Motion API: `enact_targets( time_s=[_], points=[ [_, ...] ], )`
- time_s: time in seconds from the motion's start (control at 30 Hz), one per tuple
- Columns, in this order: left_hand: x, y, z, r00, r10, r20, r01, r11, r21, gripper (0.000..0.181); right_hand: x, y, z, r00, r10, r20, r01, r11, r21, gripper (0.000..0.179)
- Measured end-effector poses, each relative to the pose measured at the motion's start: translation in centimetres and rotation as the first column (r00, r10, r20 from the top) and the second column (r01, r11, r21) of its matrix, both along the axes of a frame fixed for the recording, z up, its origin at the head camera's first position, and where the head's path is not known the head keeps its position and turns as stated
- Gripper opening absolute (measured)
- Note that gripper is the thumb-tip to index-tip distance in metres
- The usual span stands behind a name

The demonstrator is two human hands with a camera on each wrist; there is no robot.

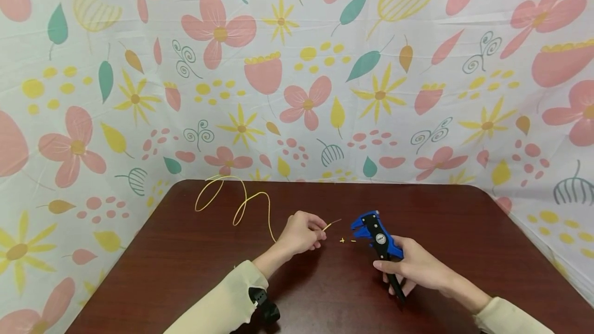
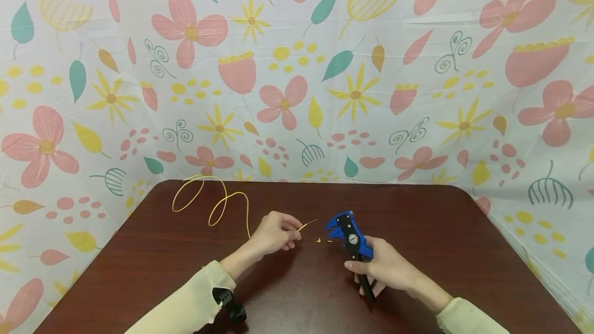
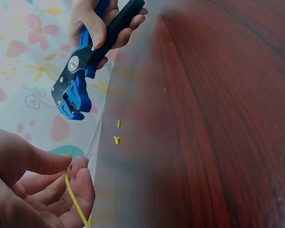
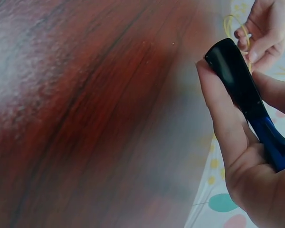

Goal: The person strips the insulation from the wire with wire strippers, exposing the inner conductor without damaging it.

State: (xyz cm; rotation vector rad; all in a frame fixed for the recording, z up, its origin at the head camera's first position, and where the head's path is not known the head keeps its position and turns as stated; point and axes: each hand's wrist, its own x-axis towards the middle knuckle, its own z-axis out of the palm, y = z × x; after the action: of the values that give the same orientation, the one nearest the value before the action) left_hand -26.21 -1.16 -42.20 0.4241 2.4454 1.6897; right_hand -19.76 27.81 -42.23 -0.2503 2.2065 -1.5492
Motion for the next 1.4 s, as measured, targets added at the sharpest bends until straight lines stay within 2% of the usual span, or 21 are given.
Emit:
enact_targets(
  time_s=[0.13, 0.3, 0.43, 0.6, 0.73, 0.83, 0.97, 1.13, 1.4],
  points=[
    [0.0, 0.1, 0.0, 1.000, -0.003, 0.005, 0.002, 1.000, 0.005, 0.013, 0.0, 0.2, -0.1, 1.000, -0.019, -0.014, 0.020, 0.999, 0.026, 0.069],
    [0.1, -0.2, 0.2, 1.000, -0.017, 0.008, 0.017, 1.000, -0.022, 0.024, -0.2, 0.6, 0.0, 0.998, -0.049, -0.032, 0.051, 0.997, 0.064, 0.070],
    [0.2, -0.8, 0.5, 0.998, -0.047, -0.037, 0.042, 0.993, -0.109, 0.037, -0.1, 1.0, -0.1, 0.995, -0.074, -0.069, 0.081, 0.991, 0.110, 0.072],
    [0.7, -1.8, 0.8, 0.992, -0.075, -0.101, 0.048, 0.968, -0.245, 0.053, -0.1, 1.4, -0.3, 0.989, -0.106, -0.106, 0.123, 0.978, 0.170, 0.075],
    [1.1, -2.7, 1.1, 0.987, -0.088, -0.133, 0.045, 0.954, -0.296, 0.061, -0.3, 1.9, -0.6, 0.983, -0.128, -0.129, 0.153, 0.965, 0.213, 0.080],
    [1.5, -3.7, 1.4, 0.981, -0.088, -0.175, 0.031, 0.952, -0.304, 0.063, -0.6, 2.3, -0.7, 0.980, -0.128, -0.152, 0.163, 0.957, 0.240, 0.082],
    [2.2, -5.2, 1.9, 0.970, -0.092, -0.226, 0.022, 0.955, -0.295, 0.061, -1.0, 2.8, -0.8, 0.972, -0.117, -0.204, 0.173, 0.943, 0.284, 0.073],
    [3.3, -7.0, 2.2, 0.961, -0.091, -0.260, 0.012, 0.957, -0.290, 0.058, -1.3, 3.0, -1.2, 0.961, -0.103, -0.259, 0.191, 0.919, 0.344, 0.068],
    [4.7, -8.6, 2.9, 0.942, -0.091, -0.324, -0.008, 0.957, -0.291, 0.052, -1.4, 3.6, -1.5, 0.942, -0.093, -0.321, 0.218, 0.900, 0.378, 0.060]
  ],
)
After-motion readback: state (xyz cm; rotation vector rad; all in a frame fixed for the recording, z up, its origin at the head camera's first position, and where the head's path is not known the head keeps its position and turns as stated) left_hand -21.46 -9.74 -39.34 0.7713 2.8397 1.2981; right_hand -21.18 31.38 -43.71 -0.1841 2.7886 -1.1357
